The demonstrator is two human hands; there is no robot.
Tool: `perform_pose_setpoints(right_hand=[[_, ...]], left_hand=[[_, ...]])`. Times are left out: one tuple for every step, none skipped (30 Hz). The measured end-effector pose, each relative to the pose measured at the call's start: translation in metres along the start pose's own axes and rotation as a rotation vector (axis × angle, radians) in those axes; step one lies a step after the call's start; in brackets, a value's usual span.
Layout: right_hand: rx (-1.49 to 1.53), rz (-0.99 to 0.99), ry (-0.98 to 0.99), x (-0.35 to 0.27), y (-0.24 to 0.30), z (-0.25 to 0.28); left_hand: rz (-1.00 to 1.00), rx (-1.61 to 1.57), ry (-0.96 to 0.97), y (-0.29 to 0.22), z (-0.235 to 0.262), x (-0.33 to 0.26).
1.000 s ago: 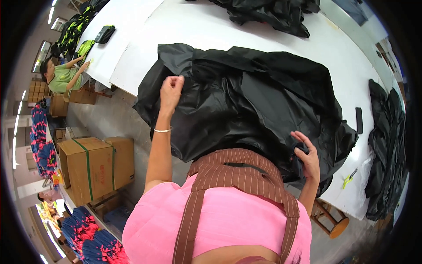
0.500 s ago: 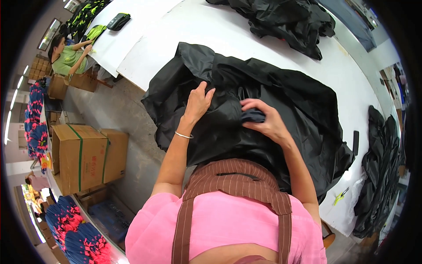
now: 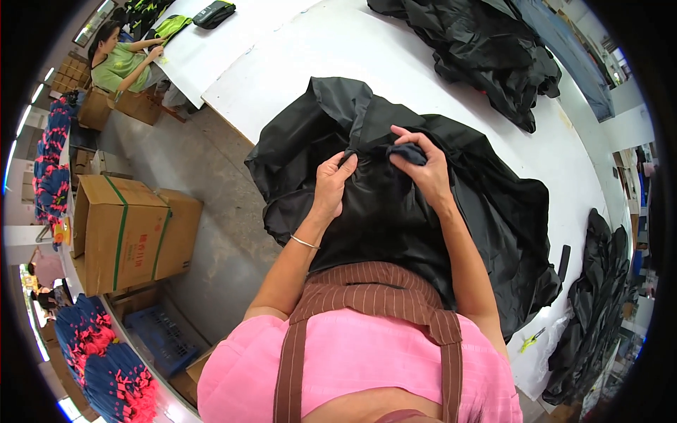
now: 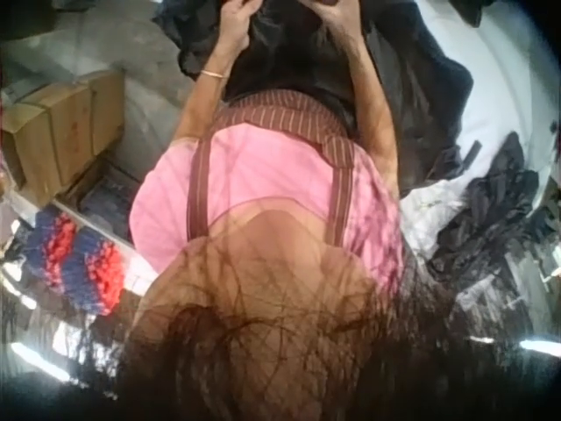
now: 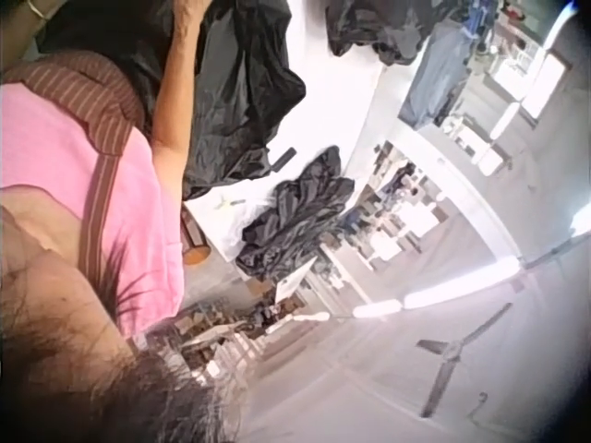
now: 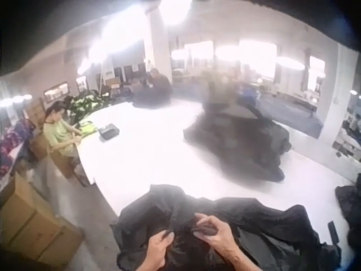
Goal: Inspecting and folding black waterproof garments on a factory work table.
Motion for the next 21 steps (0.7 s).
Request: perform_pose_setpoints(right_hand=[[-0.003, -0.001, 0.005, -0.002, 0.002, -0.006], [-0.142, 0.190, 0.075, -0.009, 0.019, -0.021], [-0.280, 0.381, 0.147, -0.015, 0.034, -0.037], [-0.414, 0.426, 0.125, -0.015, 0.037, -0.044], [-0.420, 0.427, 0.124, -0.010, 0.037, -0.043], [-0.459, 0.381, 0.150, -0.002, 0.031, -0.043], [-0.498, 0.334, 0.176, 0.004, 0.027, -0.043], [-0.519, 0.382, 0.183, 0.005, 0.036, -0.047], [-0.522, 0.379, 0.183, 0.007, 0.038, -0.048], [-0.560, 0.399, 0.213, 0.007, 0.038, -0.052], [-0.600, 0.418, 0.243, 0.008, 0.038, -0.054], [-0.605, 0.415, 0.243, 0.011, 0.037, -0.053], [-0.638, 0.472, 0.270, 0.011, 0.036, -0.055], [-0.668, 0.531, 0.300, 0.011, 0.037, -0.057], [-0.672, 0.528, 0.304, 0.015, 0.038, -0.056], [-0.643, 0.501, 0.317, 0.019, 0.039, -0.054], [-0.614, 0.473, 0.330, 0.022, 0.041, -0.053], [-0.649, 0.312, 0.338, 0.028, 0.037, -0.048], [-0.653, 0.309, 0.340, 0.029, 0.034, -0.046], [-0.598, 0.281, 0.195, 0.036, 0.034, -0.033], [-0.541, 0.251, 0.051, 0.040, 0.034, -0.019]], left_hand=[[0.035, -0.044, 0.015, -0.001, -0.003, 0.000], [0.075, -0.087, 0.039, -0.002, -0.008, 0.000], [0.080, -0.091, 0.043, -0.001, -0.008, 0.002], [-0.013, 0.028, 0.091, -0.006, -0.009, 0.004], [-0.111, 0.146, 0.138, -0.011, -0.011, 0.007], [-0.112, 0.142, 0.142, -0.011, -0.007, 0.011], [-0.134, 0.230, 0.172, -0.011, -0.005, 0.014], [-0.153, 0.321, 0.198, -0.012, -0.006, 0.014], [-0.150, 0.317, 0.199, -0.011, -0.005, 0.015], [-0.143, 0.278, 0.177, -0.012, -0.004, 0.015], [-0.136, 0.238, 0.156, -0.012, -0.005, 0.016], [-0.132, 0.234, 0.158, -0.013, -0.007, 0.016], [-0.134, 0.239, 0.148, -0.013, -0.009, 0.016], [-0.138, 0.244, 0.135, -0.014, -0.008, 0.016], [-0.136, 0.239, 0.133, -0.014, -0.005, 0.019], [-0.156, 0.380, 0.182, -0.013, -0.004, 0.023], [-0.177, 0.522, 0.232, -0.014, -0.007, 0.024], [-0.175, 0.518, 0.232, -0.016, -0.009, 0.023], [-0.197, 0.544, 0.261, -0.018, -0.013, 0.021], [-0.223, 0.571, 0.286, -0.022, -0.017, 0.019], [-0.225, 0.568, 0.281, -0.021, -0.018, 0.017]])
Point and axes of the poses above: each hand's wrist, its own x-axis towards the middle knuckle, its own z-axis out of the back of the hand, y = z × x, the point moved 8 cm from there along x, towards the middle knuckle, and after that the axes turned 7 degrees about -y, right-handed, at the moved point
